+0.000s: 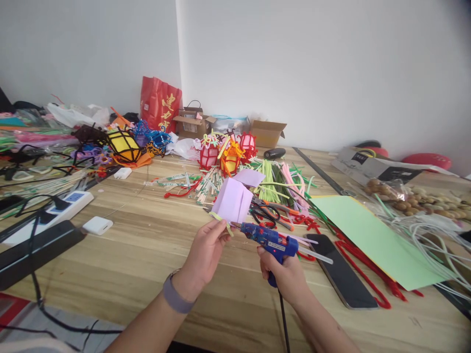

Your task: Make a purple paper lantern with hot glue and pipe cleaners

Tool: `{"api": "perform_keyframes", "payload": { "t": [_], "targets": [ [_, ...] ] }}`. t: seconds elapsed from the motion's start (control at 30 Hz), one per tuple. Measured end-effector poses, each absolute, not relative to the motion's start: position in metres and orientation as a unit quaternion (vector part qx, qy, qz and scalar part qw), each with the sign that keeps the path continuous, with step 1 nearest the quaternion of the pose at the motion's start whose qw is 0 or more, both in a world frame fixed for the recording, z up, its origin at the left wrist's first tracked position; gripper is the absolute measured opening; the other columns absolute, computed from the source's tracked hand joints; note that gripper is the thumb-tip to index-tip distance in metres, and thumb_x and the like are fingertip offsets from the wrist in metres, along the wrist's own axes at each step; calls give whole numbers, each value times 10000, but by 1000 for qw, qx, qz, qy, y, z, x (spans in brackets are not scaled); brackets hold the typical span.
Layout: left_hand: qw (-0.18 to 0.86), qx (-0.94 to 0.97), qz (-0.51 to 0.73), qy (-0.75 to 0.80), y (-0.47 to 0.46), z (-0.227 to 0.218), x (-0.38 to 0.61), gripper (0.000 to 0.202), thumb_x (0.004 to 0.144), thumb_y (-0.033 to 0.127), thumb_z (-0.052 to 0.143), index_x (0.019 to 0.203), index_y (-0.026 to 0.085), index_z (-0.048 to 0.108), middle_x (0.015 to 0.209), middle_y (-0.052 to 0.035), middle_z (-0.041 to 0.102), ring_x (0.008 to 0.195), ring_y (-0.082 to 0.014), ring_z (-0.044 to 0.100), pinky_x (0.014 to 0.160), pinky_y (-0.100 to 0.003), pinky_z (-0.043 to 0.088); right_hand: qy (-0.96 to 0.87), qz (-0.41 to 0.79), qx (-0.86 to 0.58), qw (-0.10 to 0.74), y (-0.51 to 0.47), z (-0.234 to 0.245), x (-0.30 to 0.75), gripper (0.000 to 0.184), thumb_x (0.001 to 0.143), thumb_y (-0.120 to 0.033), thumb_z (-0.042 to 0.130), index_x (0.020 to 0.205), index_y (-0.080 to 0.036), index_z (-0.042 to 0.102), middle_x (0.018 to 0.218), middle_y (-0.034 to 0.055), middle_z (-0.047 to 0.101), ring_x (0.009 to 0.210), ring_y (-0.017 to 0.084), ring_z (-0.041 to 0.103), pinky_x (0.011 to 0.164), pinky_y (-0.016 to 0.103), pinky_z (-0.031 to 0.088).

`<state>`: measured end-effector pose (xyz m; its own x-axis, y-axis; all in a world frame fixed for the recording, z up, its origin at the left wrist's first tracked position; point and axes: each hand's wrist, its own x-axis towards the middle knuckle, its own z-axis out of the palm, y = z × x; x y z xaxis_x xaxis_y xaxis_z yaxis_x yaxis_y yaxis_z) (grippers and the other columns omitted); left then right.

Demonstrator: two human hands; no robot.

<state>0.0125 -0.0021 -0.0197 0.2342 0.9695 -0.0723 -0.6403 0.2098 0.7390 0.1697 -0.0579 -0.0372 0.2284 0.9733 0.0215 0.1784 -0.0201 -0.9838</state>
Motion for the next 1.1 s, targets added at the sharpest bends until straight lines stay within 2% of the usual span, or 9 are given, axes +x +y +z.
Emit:
{"api": "perform_keyframes", "payload": {
  "t": [0.2,0.4,0.57,0.67,0.77,0.87,0.97,1.03,1.1],
  "targets": [
    [727,292,556,277,-2,-19,13,184,642,299,769,672,149,666,696,-17,618,667,-123,529,632,-244,411,-504,413,-595,470,-56,-40,176,477,703,-625,606,512,-205,486,395,4,509,389,118,458,425,250,368],
    [720,300,560,280,-2,-18,12,184,646,304,766,665,151,666,701,-20,620,681,-127,533,641,-244,417,-499,400,-607,472,-57,-30,171,467,667,-616,626,501,-206,475,381,-3,489,371,107,437,397,239,349],
    [716,304,559,287,-3,-19,12,197,638,315,766,661,150,661,692,-24,620,687,-135,544,640,-246,420,-508,375,-610,479,-55,-36,170,446,669,-631,619,633,-191,559,420,-4,528,398,129,482,409,247,383],
    [711,295,568,290,-1,-19,12,197,632,316,770,659,154,660,695,-25,626,684,-131,549,630,-240,424,-529,312,-612,498,-55,-46,174,431,716,-623,594,692,-194,604,482,13,578,441,141,510,453,263,405],
    [708,278,581,291,1,-18,10,212,610,309,788,649,147,656,690,-25,633,678,-123,553,622,-231,429,-508,274,-624,526,-55,-46,178,451,703,-640,612,737,-191,636,530,30,597,483,157,520,480,279,408],
    [709,263,591,281,2,-17,8,210,606,284,794,659,138,652,687,-22,637,678,-120,568,603,-226,428,-464,376,-574,560,-55,-33,180,519,676,-669,636,836,-175,633,589,28,595,527,152,512,496,271,407],
    [713,237,600,273,5,-16,6,188,617,244,787,686,139,646,699,-14,643,673,-114,583,582,-217,426,-386,555,-475,563,-59,-20,185,504,678,-666,647,835,-189,595,525,-48,464,457,89,384,484,243,383],
    [713,219,608,273,7,-16,4,177,624,221,778,695,138,638,698,-9,643,667,-108,587,577,-211,429,-334,641,-433,538,-64,-17,191,406,659,-550,733,771,-199,562,537,-72,425,444,62,339,489,229,375],
    [706,206,621,271,10,-16,1,165,633,202,766,703,137,632,702,-5,644,663,-103,590,578,-207,435,-301,684,-423,512,-71,-19,199,345,593,-367,816,733,-194,553,586,-57,488,489,67,414,529,228,395]
  ]
}}
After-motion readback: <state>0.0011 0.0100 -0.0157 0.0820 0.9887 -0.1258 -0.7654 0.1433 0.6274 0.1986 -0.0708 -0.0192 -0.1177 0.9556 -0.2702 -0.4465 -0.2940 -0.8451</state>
